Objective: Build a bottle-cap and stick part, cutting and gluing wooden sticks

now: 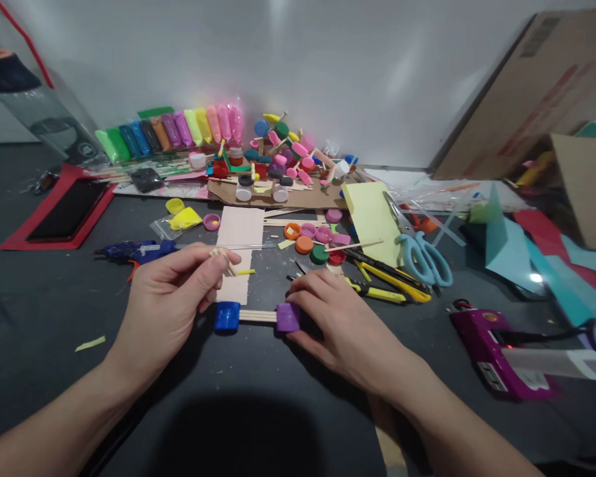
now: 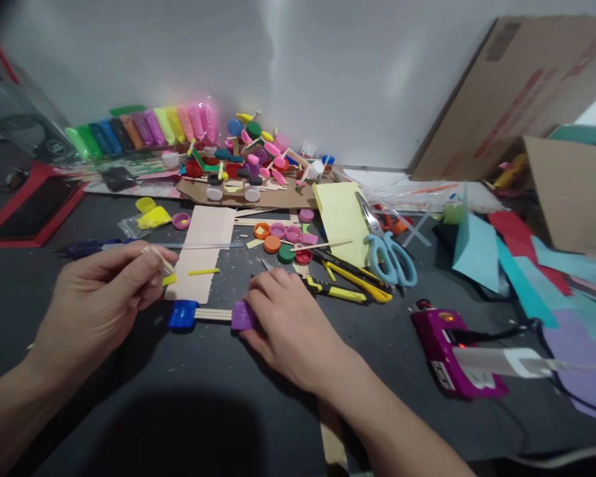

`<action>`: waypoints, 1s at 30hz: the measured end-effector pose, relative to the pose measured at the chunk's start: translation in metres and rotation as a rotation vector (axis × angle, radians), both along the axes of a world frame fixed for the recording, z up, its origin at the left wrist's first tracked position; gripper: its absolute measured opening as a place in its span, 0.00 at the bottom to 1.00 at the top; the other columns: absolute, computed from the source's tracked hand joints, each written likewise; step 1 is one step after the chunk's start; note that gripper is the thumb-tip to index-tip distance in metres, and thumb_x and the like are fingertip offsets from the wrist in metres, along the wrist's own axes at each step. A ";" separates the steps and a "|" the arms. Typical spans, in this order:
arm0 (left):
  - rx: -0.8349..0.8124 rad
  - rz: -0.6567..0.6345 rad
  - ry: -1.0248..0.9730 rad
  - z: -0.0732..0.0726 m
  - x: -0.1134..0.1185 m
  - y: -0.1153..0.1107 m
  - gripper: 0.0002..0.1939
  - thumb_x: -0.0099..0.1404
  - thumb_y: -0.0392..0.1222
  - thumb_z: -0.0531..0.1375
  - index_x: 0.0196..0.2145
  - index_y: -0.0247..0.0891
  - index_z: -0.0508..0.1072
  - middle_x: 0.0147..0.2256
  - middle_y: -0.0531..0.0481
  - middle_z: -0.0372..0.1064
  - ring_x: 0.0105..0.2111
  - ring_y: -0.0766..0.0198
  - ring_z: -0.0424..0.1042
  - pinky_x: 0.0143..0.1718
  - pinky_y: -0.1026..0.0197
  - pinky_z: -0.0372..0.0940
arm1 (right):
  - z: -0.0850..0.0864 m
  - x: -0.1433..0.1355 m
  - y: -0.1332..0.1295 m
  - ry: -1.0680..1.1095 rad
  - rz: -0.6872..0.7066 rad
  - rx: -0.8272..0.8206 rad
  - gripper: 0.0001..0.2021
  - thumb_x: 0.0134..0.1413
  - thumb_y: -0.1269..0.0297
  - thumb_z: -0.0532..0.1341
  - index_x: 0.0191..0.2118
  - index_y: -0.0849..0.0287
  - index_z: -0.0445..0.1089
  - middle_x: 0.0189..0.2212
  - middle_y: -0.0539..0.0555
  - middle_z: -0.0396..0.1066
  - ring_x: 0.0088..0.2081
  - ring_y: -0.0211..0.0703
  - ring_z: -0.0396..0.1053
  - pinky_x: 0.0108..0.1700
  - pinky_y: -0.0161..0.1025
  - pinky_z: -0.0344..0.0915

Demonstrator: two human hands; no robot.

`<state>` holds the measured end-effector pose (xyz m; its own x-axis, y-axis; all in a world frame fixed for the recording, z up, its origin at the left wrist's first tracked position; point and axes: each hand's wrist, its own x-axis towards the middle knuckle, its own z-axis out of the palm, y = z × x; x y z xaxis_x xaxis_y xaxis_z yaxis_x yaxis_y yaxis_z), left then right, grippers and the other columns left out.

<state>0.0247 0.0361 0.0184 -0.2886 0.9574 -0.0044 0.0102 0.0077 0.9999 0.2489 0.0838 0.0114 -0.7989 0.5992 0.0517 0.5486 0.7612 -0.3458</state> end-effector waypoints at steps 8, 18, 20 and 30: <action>-0.112 -0.090 0.026 -0.003 0.012 -0.005 0.10 0.63 0.48 0.63 0.34 0.38 0.79 0.25 0.55 0.63 0.21 0.73 0.55 0.20 0.68 0.50 | -0.009 -0.006 0.009 0.077 -0.050 0.062 0.13 0.56 0.65 0.65 0.46 0.64 0.71 0.46 0.64 0.70 0.48 0.56 0.64 0.50 0.55 0.66; -0.374 -0.549 0.025 -0.020 0.052 -0.024 0.15 0.63 0.46 0.59 0.23 0.35 0.74 0.21 0.54 0.61 0.21 0.70 0.56 0.21 0.65 0.49 | 0.002 0.003 0.004 0.596 0.002 -0.159 0.05 0.61 0.72 0.59 0.38 0.60 0.73 0.33 0.55 0.73 0.36 0.41 0.71 0.40 0.38 0.67; -0.339 -0.596 0.104 -0.023 0.051 -0.024 0.16 0.64 0.45 0.58 0.22 0.35 0.74 0.22 0.54 0.63 0.23 0.69 0.59 0.24 0.65 0.51 | 0.001 0.003 0.004 0.604 0.001 -0.196 0.05 0.61 0.73 0.59 0.36 0.61 0.73 0.31 0.54 0.72 0.35 0.39 0.70 0.38 0.37 0.66; -0.420 -0.358 -0.362 -0.025 0.043 -0.015 0.16 0.60 0.53 0.64 0.32 0.35 0.77 0.17 0.60 0.57 0.13 0.76 0.52 0.13 0.71 0.48 | 0.004 -0.002 -0.003 0.582 -0.110 -0.493 0.07 0.59 0.67 0.62 0.30 0.59 0.72 0.26 0.50 0.69 0.29 0.36 0.66 0.33 0.34 0.62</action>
<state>0.0679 0.0212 -0.0067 0.1372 0.8896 -0.4357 -0.2513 0.4567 0.8534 0.2473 0.0805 0.0155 -0.6593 0.7363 0.1523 0.2377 0.3962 -0.8869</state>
